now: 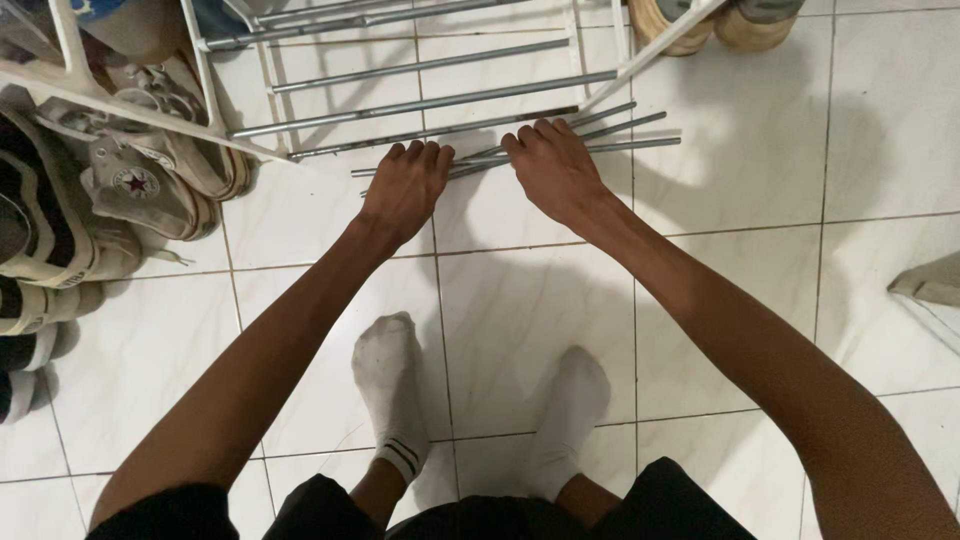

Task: The person assembles a metal shoe rack by inserting horizontal rods into the side frames. After completing the assembly, the person places several pairs of shoes onto the rack shelves.

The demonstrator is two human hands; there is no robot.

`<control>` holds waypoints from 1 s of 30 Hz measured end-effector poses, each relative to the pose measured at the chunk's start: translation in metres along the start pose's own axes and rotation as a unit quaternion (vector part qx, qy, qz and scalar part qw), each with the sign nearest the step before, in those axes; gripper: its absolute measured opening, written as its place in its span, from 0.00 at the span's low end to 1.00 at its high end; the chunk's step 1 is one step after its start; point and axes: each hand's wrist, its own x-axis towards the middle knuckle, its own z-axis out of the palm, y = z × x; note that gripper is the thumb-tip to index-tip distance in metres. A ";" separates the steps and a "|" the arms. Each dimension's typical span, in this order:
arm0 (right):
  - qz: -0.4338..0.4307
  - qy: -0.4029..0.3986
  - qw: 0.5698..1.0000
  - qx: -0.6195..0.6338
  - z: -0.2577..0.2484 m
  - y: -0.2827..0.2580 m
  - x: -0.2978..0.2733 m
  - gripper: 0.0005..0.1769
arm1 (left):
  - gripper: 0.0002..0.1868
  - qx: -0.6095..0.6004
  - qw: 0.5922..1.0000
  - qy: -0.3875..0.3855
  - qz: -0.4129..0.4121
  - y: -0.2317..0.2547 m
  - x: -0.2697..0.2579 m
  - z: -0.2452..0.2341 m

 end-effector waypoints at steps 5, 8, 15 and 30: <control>0.030 -0.040 0.998 0.049 -0.029 -0.001 0.001 0.09 | 0.15 0.007 1.000 0.012 0.027 -0.007 0.002 -0.040; 0.012 -0.020 0.994 0.109 -0.050 -0.005 -0.002 0.07 | 0.17 0.033 0.998 0.030 0.053 -0.012 -0.005 -0.064; 0.009 0.031 0.983 0.183 -0.102 -0.009 0.005 0.08 | 0.14 0.023 0.991 0.092 0.095 -0.037 -0.009 -0.120; -0.007 0.088 0.981 0.173 -0.171 -0.048 0.043 0.10 | 0.17 -0.086 0.965 0.246 0.029 -0.057 -0.058 -0.195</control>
